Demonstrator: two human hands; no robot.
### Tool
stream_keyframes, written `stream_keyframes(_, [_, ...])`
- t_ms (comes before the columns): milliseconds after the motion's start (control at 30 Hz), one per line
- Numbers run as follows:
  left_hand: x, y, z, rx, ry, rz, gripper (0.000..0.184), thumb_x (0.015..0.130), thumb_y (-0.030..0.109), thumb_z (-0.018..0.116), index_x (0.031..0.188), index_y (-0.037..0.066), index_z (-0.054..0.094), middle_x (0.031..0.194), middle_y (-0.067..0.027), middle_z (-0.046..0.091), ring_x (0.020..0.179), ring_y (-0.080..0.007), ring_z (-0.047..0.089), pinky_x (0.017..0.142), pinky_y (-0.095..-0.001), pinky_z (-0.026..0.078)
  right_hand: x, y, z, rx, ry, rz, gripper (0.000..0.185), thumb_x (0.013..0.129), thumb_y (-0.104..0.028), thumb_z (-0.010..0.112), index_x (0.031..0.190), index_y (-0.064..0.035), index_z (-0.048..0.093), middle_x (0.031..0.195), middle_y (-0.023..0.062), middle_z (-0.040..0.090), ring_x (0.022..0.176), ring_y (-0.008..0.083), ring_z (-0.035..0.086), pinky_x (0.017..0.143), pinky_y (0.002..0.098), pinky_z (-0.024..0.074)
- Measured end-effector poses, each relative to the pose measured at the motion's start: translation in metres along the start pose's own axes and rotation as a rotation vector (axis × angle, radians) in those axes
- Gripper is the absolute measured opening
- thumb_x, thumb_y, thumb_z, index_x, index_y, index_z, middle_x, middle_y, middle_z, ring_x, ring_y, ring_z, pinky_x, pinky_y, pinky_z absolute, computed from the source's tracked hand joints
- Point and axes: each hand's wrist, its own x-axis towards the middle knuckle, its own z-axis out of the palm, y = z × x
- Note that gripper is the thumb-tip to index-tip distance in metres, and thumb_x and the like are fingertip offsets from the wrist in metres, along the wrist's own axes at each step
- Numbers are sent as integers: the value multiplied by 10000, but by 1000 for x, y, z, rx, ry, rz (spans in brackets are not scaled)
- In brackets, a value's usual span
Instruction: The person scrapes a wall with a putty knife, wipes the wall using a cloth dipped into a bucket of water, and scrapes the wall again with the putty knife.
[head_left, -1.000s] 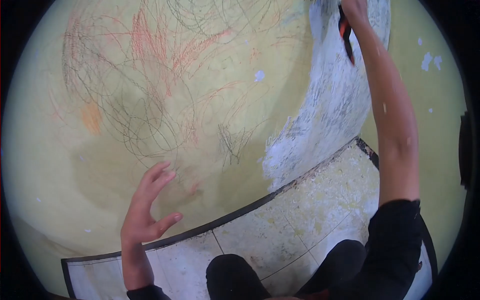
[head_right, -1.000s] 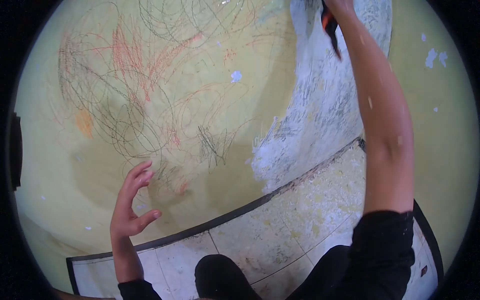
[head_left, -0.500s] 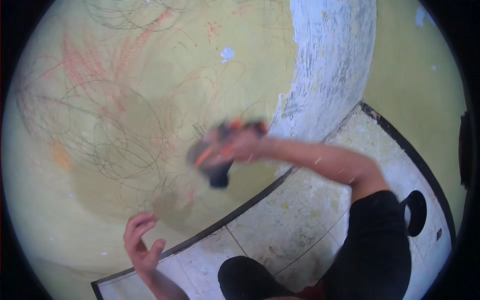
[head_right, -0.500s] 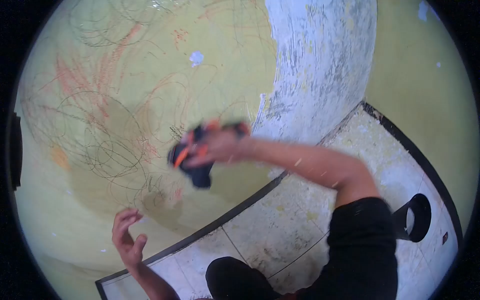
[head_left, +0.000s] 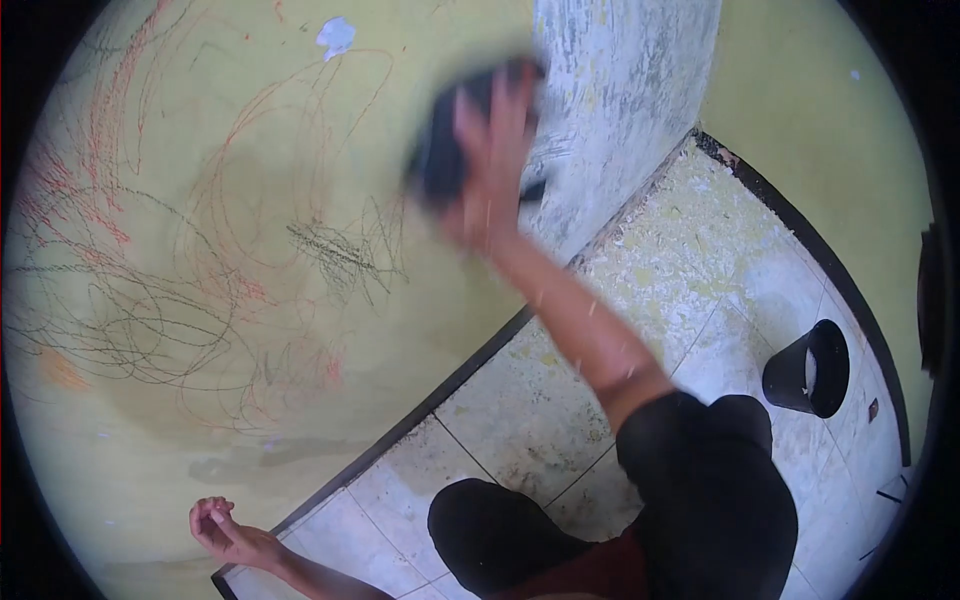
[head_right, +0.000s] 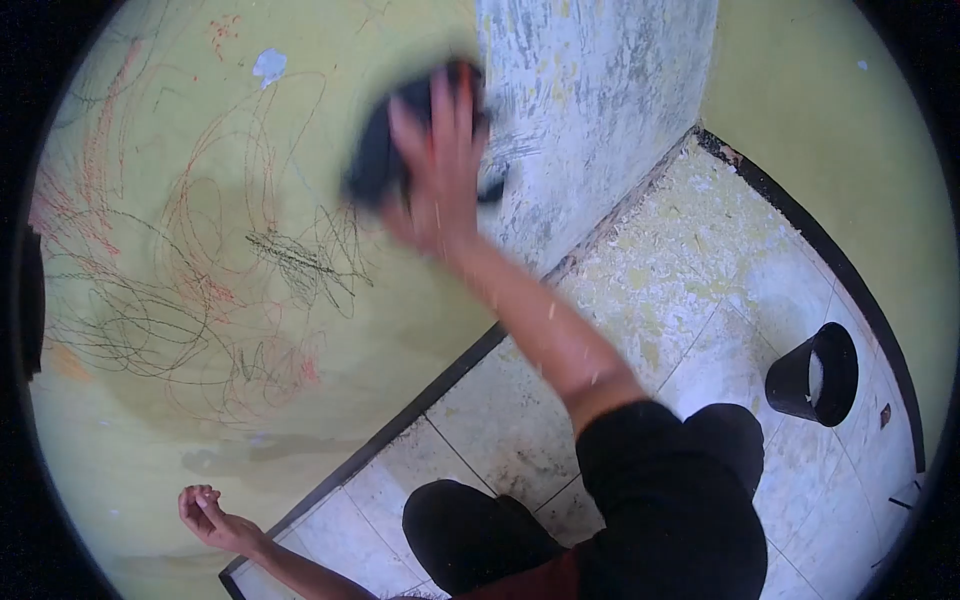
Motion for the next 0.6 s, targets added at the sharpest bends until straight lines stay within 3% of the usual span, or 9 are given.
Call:
stream_keyframes(33, [1, 4, 4, 14, -16, 14, 226, 978, 83, 527, 1186, -6, 523, 1048, -90, 576, 885, -164, 526, 728, -286, 433, -72, 15, -1, 39, -51, -113, 845, 772, -556, 625, 1446, -106, 383, 1570, 262, 123, 1420, 515, 150, 1064, 697, 158])
stream_keyframes(67, [2, 12, 6, 20, -20, 22, 226, 978, 83, 527, 1186, -6, 523, 1048, -90, 576, 885, -164, 526, 728, -286, 433, -141, 30, -3, 65, -117, -120, 795, 786, -513, 591, 1437, -105, 385, 1566, 282, 100, 1438, 509, 95, 1068, 705, 113])
stream_keyframes(167, [8, 33, 9, 32, -62, 55, 249, 974, 82, 532, 1206, -7, 518, 1056, -92, 581, 894, -168, 533, 731, -286, 437, -170, 33, -31, 22, -375, 205, 728, 765, -440, 629, 1384, -107, 438, 1507, 305, 228, 1418, 543, 129, 1054, 719, 130])
stream_keyframes(233, [12, 41, -1, 164, -49, 93, 244, 966, 131, 546, 1162, -12, 525, 1027, -93, 558, 885, -177, 513, 739, -295, 417, -99, 36, -19, -26, -5, 267, 747, 784, -420, 617, 1422, -95, 404, 1524, 304, 213, 1430, 508, 142, 1061, 715, 78])
stream_keyframes(300, [25, 50, -18, 253, 2, 123, 240, 964, 133, 548, 1156, -9, 535, 1035, -97, 563, 899, -181, 519, 747, -300, 419, 13, 38, -23, -48, -6, 155, 800, 788, -383, 646, 1488, -144, 342, 1519, 313, 230, 1426, 499, 161, 1056, 718, 112])
stream_keyframes(367, [42, 46, -24, 356, 135, 139, 221, 958, 141, 554, 1130, 3, 565, 1075, -97, 578, 937, -187, 530, 782, -316, 424, 136, 41, -29, 21, -50, -35, 797, 761, -312, 672, 1479, -173, 355, 1521, 235, 293, 1407, 442, 261, 1073, 667, 196])
stream_keyframes(400, [53, 50, -17, 365, 201, 147, 217, 955, 137, 553, 1128, 8, 573, 1097, -90, 588, 984, -187, 537, 809, -324, 424, 193, 24, -37, -194, -8, -122, 673, 919, -319, 520, 1502, -79, 283, 1540, 279, 221, 1448, 435, 158, 1136, 636, 122])
stream_keyframes(467, [73, 49, -4, 323, 280, 212, 219, 957, 130, 549, 1140, 12, 570, 1126, -83, 592, 1041, -196, 540, 827, -317, 423, 272, 28, -38, -201, 0, -183, 697, 890, -254, 550, 1509, -107, 266, 1560, 239, 203, 1450, 423, 158, 1114, 669, 140])
stream_keyframes(600, [108, 72, 67, 294, 336, 419, 315, 959, 188, 570, 1223, 22, 534, 1275, -102, 534, 1130, -219, 510, 872, -363, 430, 280, 33, -48, -161, 0, -342, 682, 828, -209, 587, 1465, -129, 358, 1526, 213, 300, 1419, 401, 256, 1076, 660, 212])
